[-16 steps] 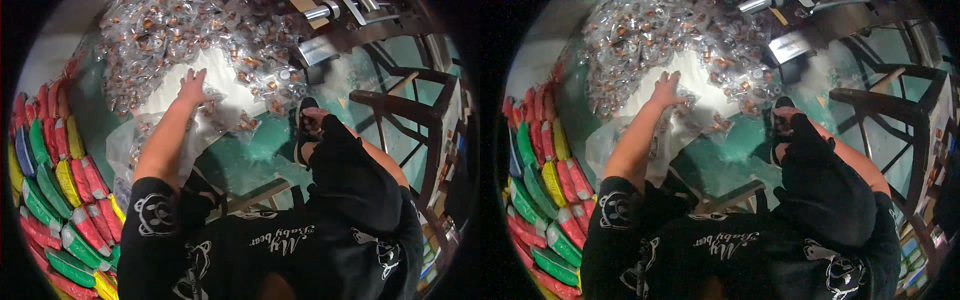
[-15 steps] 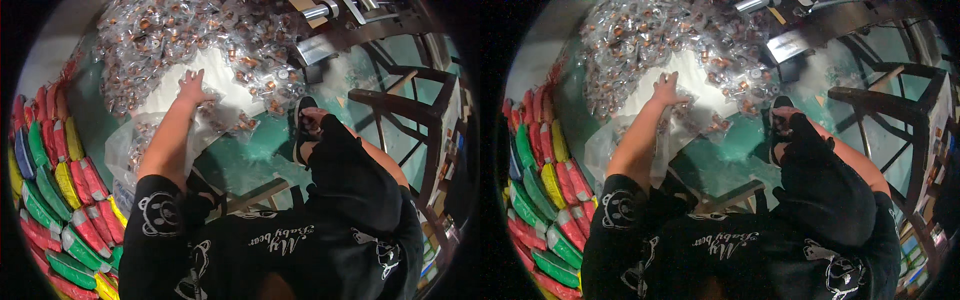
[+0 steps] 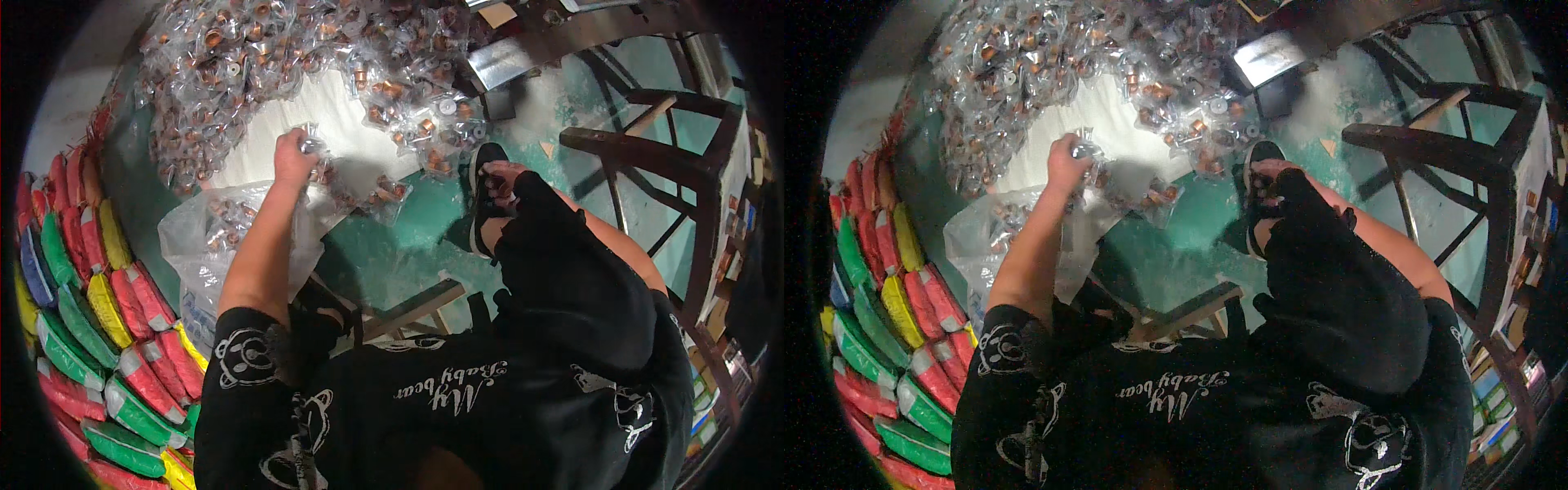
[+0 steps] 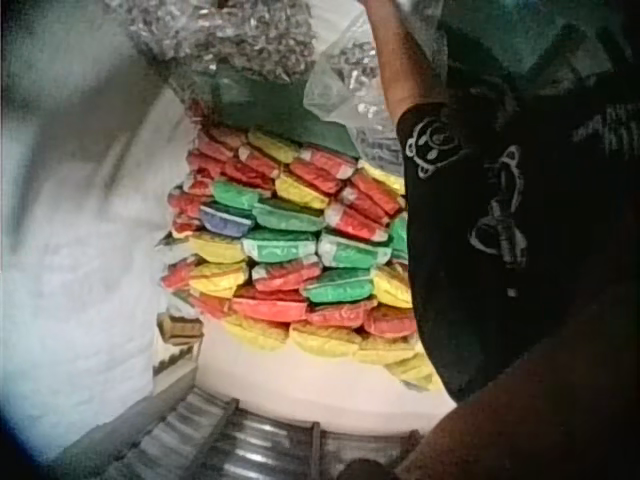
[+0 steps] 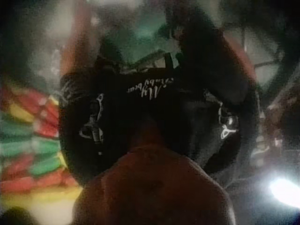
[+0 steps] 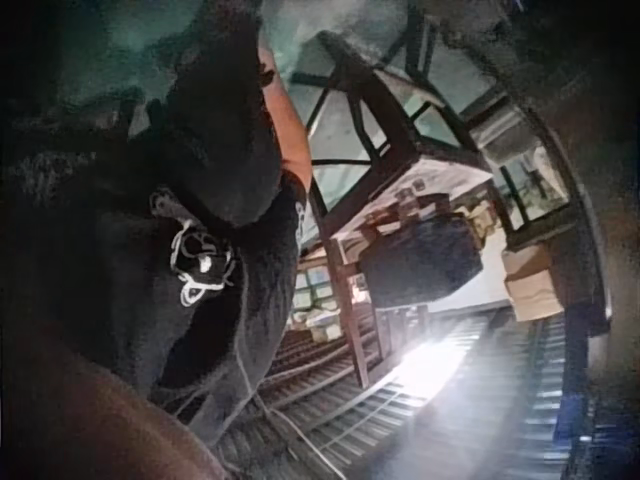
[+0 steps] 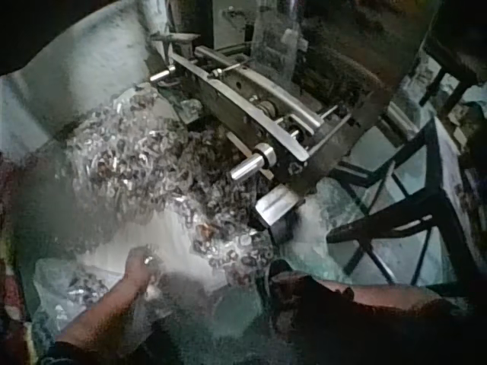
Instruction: The person collects small packaged components from the floor by hand and places them into a larger plastic bag.
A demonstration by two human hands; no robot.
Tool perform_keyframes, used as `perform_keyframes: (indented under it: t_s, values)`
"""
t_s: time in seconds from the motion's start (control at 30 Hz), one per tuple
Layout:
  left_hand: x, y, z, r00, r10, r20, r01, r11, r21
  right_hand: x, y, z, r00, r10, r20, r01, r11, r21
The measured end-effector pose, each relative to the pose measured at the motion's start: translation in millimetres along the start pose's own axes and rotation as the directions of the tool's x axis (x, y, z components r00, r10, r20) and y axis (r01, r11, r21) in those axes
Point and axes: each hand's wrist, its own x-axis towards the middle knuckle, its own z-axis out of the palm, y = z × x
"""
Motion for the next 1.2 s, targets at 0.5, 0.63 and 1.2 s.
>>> perform_keyframes:
  t_s: [0.5,0.63,1.2]
  values:
    - [-108.6,-148.8,-131.8,0.492,-0.563,0.664,-0.118,0.713,0.691,-2.2,-3.9,10.0,0.989,-0.001,-0.145,0.037,0.968,0.247]
    - [-68.4,-115.6,-104.1,0.622,-0.393,0.678,-0.345,0.639,0.687,9.0,4.2,-7.7,0.982,-0.115,0.151,0.044,0.911,0.411]
    - [-52.4,81.1,37.6,0.949,0.119,0.292,-0.173,0.971,0.167,-15.9,-42.3,18.5,0.952,-0.295,0.079,0.233,0.869,0.437]
